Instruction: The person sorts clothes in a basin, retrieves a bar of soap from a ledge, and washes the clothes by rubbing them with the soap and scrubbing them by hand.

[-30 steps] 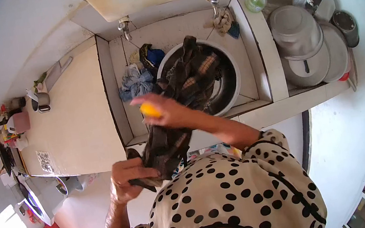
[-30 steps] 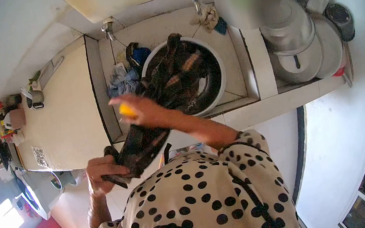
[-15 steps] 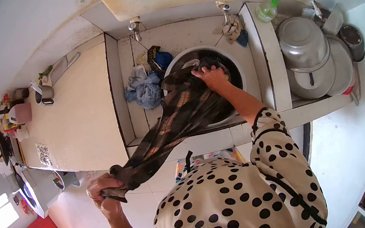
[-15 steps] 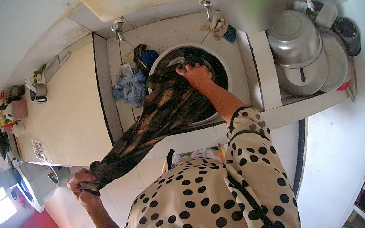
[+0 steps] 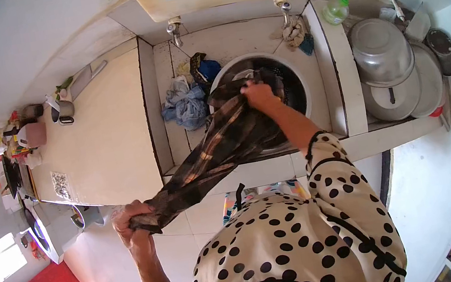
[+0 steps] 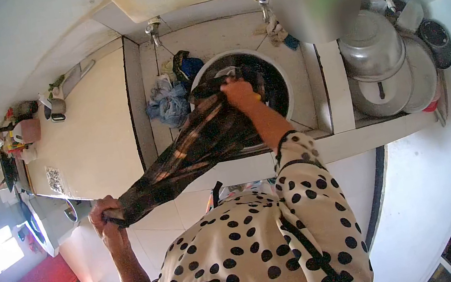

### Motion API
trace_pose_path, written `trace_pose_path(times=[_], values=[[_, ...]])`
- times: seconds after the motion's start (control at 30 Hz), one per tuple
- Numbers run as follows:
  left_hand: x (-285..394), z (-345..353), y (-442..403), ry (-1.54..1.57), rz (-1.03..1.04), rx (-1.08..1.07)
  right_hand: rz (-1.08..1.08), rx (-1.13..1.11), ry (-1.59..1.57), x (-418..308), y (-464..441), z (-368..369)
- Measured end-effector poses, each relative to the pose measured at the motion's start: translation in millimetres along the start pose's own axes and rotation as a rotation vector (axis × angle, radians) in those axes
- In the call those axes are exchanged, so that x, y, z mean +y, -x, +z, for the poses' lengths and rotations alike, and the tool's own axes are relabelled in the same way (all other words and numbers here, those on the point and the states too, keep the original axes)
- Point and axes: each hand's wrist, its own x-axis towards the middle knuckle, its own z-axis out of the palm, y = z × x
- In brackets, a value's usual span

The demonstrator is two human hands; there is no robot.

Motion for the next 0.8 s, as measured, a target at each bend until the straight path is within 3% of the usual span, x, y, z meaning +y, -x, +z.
trace_pose_path(times=[0.03,0.1,0.17,0.23,0.33,0.4,0.5,0.57,0.67,0.73,0.8], values=[[-6.4,-6.3,-1.5,-0.028,-0.001,0.022,0.069,-0.002,-0.077,11.9,-3.6,-2.3],[-12.8,-11.8,-7.6,-0.006,-0.024,0.121,0.147,0.226,-0.412,32.6,-1.8,-30.5],[-18.2,-10.7,-23.4,0.095,-0.070,0.272,0.085,0.480,-0.823,41.4,21.8,-119.4],[-32.2,-31.7,-33.5,0.211,-0.025,0.317,0.042,0.738,-0.763,34.3,60.9,-165.2],[-55.5,-59.4,-51.2,0.429,0.018,0.431,0.162,0.459,-0.827,52.9,112.5,-149.0],[-51.8,-56.2,-56.1,0.479,0.019,0.441,0.194,0.037,-0.666,45.0,140.5,-142.1],[-42.5,-45.7,-60.0,0.477,0.001,0.414,0.343,-0.202,-0.703,40.4,158.7,-106.4],[-52.2,-47.4,-63.7,0.418,0.094,0.260,0.357,-0.033,-0.769,37.1,152.3,-80.9],[-43.6,-17.5,-58.7,0.369,0.024,0.251,0.433,0.232,-0.748,-11.2,131.8,-95.7],[-47.1,-9.9,-59.6,0.368,0.029,0.172,0.291,0.326,-0.762,-64.2,111.1,-107.4],[-46.2,-0.9,-61.0,0.432,0.017,0.067,-0.001,0.411,-0.627,-116.0,93.4,-104.3]])
